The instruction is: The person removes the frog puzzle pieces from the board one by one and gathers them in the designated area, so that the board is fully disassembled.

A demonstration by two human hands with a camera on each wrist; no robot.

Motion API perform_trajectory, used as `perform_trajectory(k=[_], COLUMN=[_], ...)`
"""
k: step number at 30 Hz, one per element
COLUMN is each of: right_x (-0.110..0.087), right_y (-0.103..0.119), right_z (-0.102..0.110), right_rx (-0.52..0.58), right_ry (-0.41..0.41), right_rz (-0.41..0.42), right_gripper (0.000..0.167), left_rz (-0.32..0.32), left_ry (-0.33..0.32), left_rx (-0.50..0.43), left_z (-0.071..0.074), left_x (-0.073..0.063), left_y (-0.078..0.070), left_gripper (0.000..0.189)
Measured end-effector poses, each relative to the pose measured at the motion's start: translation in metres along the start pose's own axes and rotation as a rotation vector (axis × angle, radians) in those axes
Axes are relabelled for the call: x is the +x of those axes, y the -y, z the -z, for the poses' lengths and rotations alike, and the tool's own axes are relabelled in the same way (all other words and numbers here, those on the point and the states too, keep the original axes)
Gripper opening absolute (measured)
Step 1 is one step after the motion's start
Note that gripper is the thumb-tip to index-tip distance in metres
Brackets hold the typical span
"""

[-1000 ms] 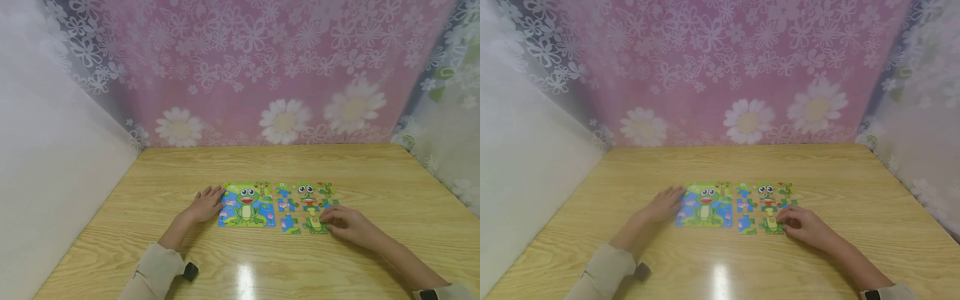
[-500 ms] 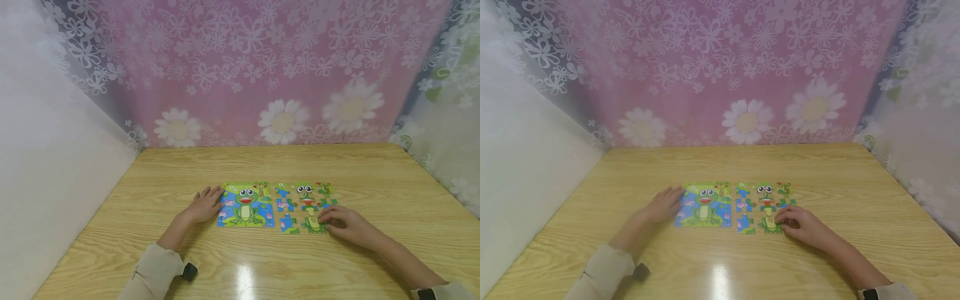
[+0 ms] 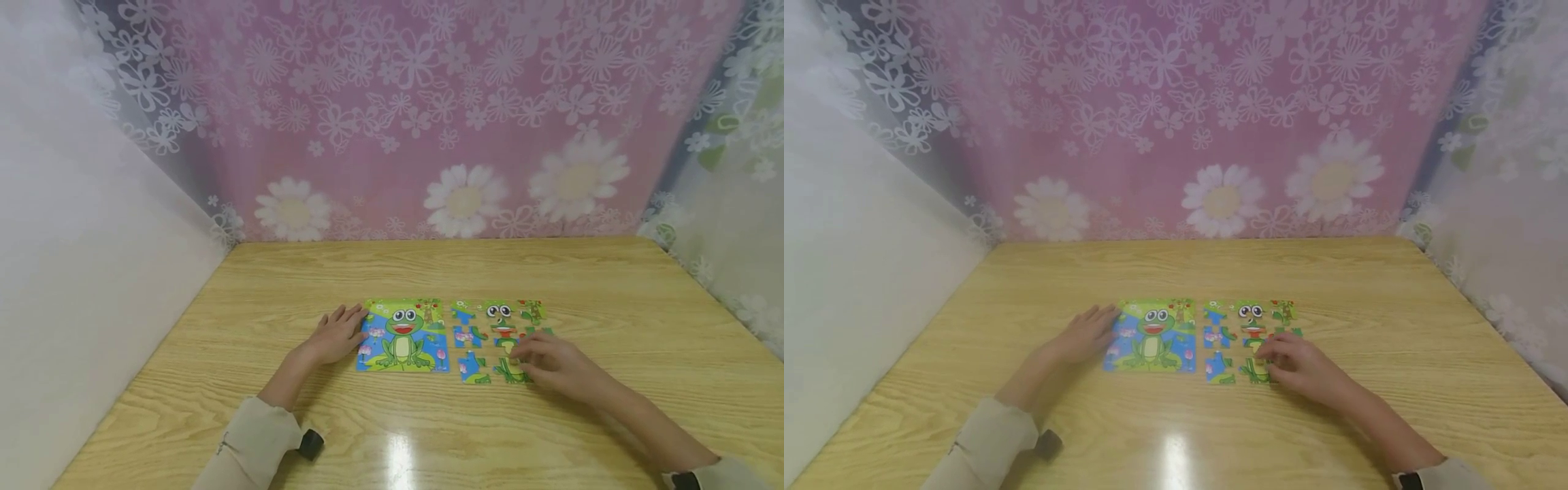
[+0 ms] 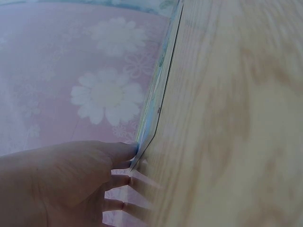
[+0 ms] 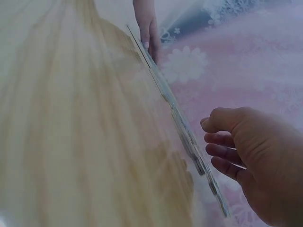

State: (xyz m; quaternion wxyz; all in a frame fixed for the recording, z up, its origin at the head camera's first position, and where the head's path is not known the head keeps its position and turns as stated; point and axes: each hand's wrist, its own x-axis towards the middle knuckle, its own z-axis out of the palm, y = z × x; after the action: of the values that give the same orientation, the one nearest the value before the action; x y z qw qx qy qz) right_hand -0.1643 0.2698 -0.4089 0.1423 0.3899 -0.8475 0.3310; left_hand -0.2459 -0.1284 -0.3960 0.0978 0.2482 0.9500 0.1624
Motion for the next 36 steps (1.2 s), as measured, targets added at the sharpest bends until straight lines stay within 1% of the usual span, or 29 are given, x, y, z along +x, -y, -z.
perform_trajectory(k=[4,6,12,14,19,24,27,30,33,36], right_x=[0.013,0.02,0.043,0.049,0.065,0.078,0.085,0.092,0.097,0.1], right_y=[0.005,0.007,0.013,0.014,0.015,0.017,0.019,0.021,0.023,0.027], right_z=[-0.005,-0.008,-0.019,-0.024,-0.037,-0.05,-0.057,-0.065,-0.07,-0.073], right_rx=[-0.03,-0.032,0.014,0.006,0.012,0.041,0.019,-0.052,-0.101,-0.11], right_ry=[0.015,0.027,0.057,0.061,0.101,0.158,0.194,0.237,0.275,0.292], right_rz=[0.001,-0.009,-0.022,-0.013,0.001,-0.022,-0.044,-0.072,-0.11,-0.144], right_gripper=[0.028,0.027,0.022,0.021,0.022,0.019,0.016,0.018,0.02,0.023], left_rz=[0.0,0.0,-0.003,-0.005,-0.012,-0.013,-0.009,-0.008,-0.007,-0.004], left_ry=[0.006,0.006,0.003,0.005,0.001,-0.006,-0.007,-0.005,-0.002,0.001], left_rx=[-0.012,-0.002,0.0,0.001,-0.004,0.0,0.0,-0.002,-0.002,0.0], left_z=[0.001,0.0,0.0,0.001,0.0,-0.001,-0.002,-0.001,0.0,0.001], left_x=[-0.001,0.0,0.0,-0.001,-0.001,0.0,0.0,0.0,-0.001,-0.002], left_y=[0.0,0.0,0.001,0.0,0.001,0.003,0.004,0.003,0.001,0.001], left_gripper=[0.054,0.054,0.054,0.054,0.054,0.054,0.054,0.054,0.054,0.053])
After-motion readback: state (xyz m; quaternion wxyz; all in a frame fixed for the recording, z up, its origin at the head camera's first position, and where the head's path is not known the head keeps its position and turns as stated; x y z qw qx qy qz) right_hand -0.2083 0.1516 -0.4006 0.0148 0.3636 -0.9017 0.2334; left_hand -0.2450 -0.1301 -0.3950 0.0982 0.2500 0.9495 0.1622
